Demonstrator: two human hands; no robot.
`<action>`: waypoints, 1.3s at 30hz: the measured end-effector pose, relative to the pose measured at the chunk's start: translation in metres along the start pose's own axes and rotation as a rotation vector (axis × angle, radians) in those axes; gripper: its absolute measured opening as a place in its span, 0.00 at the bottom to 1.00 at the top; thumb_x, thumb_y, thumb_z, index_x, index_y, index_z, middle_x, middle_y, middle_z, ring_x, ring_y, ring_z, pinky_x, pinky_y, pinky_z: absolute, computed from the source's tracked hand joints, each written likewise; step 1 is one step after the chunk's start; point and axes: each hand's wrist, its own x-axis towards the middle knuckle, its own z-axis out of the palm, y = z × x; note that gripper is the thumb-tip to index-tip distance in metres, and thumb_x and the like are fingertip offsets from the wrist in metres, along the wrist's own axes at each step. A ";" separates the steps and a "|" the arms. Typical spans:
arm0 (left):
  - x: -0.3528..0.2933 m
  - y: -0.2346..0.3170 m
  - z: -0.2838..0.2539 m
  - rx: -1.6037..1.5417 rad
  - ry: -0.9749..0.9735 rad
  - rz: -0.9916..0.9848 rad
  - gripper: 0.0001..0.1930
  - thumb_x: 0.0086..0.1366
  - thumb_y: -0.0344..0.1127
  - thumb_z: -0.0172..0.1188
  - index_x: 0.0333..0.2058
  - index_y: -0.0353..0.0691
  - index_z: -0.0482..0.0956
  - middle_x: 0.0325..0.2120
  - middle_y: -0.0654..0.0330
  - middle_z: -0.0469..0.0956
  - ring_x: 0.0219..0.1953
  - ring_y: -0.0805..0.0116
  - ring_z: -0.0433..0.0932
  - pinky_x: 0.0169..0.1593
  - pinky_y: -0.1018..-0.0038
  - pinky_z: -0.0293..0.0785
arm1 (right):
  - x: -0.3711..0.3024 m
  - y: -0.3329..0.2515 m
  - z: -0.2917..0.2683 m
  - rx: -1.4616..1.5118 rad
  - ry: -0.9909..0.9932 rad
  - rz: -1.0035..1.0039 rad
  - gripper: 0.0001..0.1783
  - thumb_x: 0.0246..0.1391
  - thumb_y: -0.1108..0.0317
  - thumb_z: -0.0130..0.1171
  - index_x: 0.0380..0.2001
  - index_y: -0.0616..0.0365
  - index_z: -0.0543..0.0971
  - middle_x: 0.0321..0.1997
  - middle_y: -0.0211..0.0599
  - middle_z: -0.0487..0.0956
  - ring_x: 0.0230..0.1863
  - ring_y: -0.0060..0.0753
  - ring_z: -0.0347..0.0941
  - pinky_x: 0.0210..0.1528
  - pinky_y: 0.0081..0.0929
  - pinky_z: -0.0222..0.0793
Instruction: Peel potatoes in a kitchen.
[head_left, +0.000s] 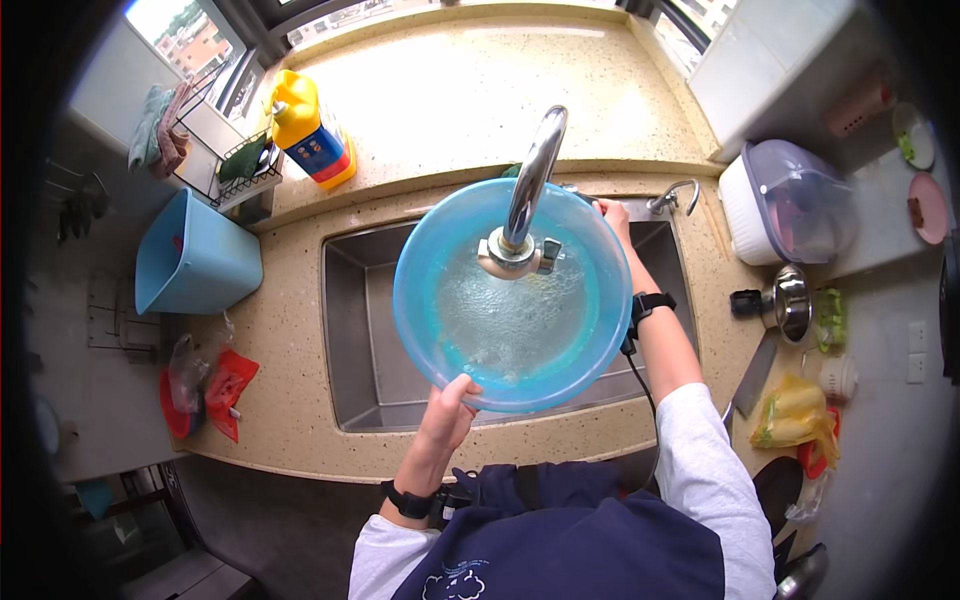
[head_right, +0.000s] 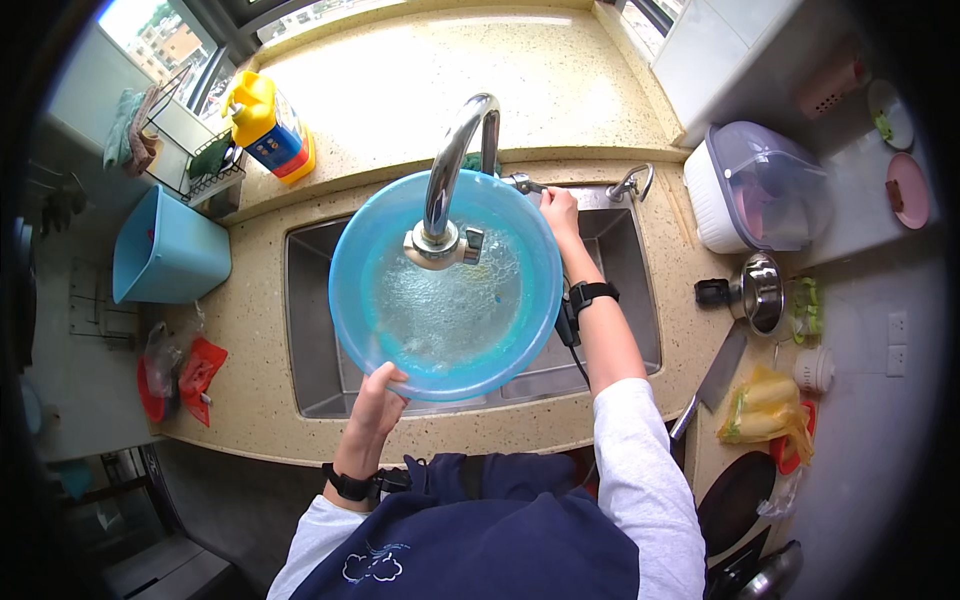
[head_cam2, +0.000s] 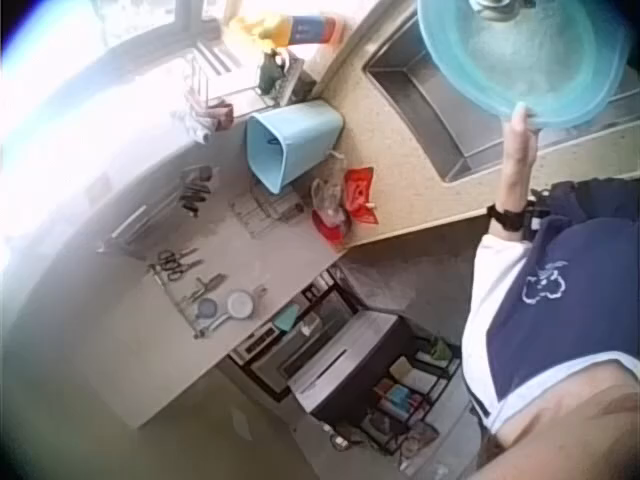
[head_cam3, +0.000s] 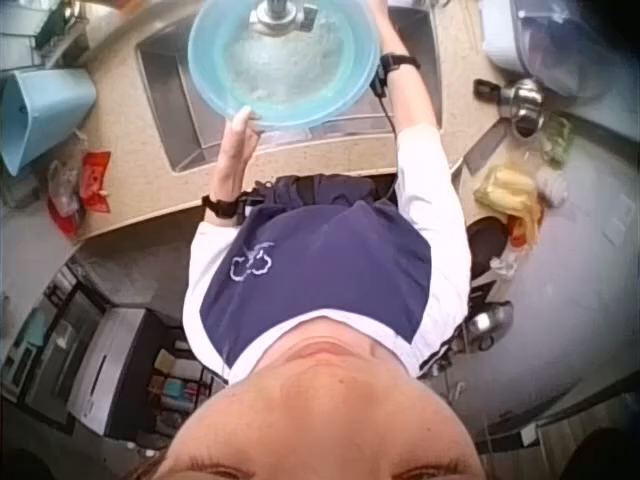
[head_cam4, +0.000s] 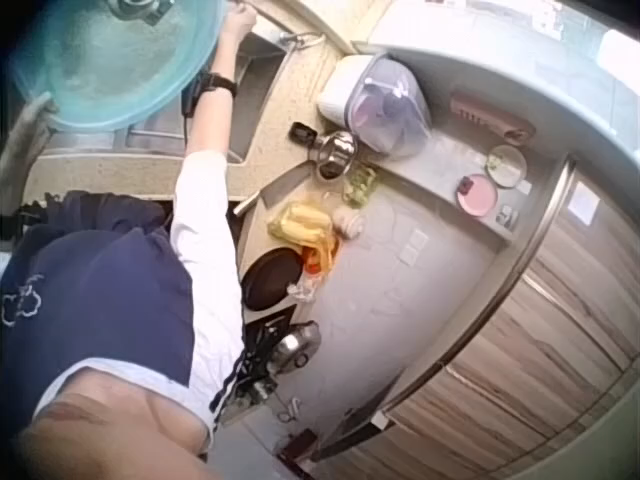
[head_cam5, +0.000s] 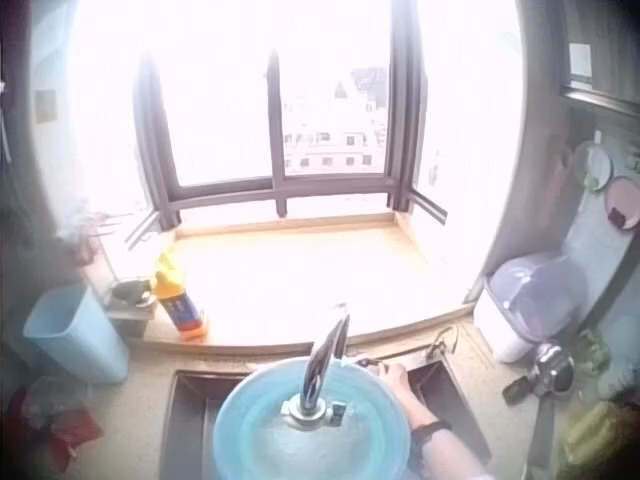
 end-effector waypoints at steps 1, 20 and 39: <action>-0.001 0.000 0.002 -0.017 0.017 -0.008 0.18 0.52 0.25 0.47 0.44 0.36 0.61 0.38 0.57 0.66 0.39 0.64 0.71 0.43 0.64 0.72 | 0.001 0.002 0.002 0.023 0.018 -0.022 0.12 0.50 0.65 0.51 0.23 0.64 0.75 0.23 0.53 0.75 0.29 0.54 0.73 0.31 0.41 0.67; 0.006 0.002 -0.008 0.029 0.060 -0.086 0.15 0.49 0.25 0.48 0.39 0.38 0.64 0.37 0.58 0.66 0.40 0.64 0.69 0.43 0.63 0.68 | 0.003 0.022 0.012 0.050 0.092 -0.001 0.12 0.52 0.66 0.49 0.23 0.64 0.75 0.23 0.49 0.76 0.29 0.47 0.74 0.31 0.37 0.68; 0.011 0.010 -0.007 0.022 0.111 -0.070 0.22 0.46 0.27 0.49 0.44 0.36 0.64 0.40 0.58 0.68 0.43 0.63 0.69 0.44 0.65 0.66 | 0.002 0.014 0.023 0.043 0.132 0.036 0.12 0.52 0.66 0.49 0.25 0.64 0.75 0.28 0.56 0.75 0.36 0.58 0.72 0.38 0.47 0.68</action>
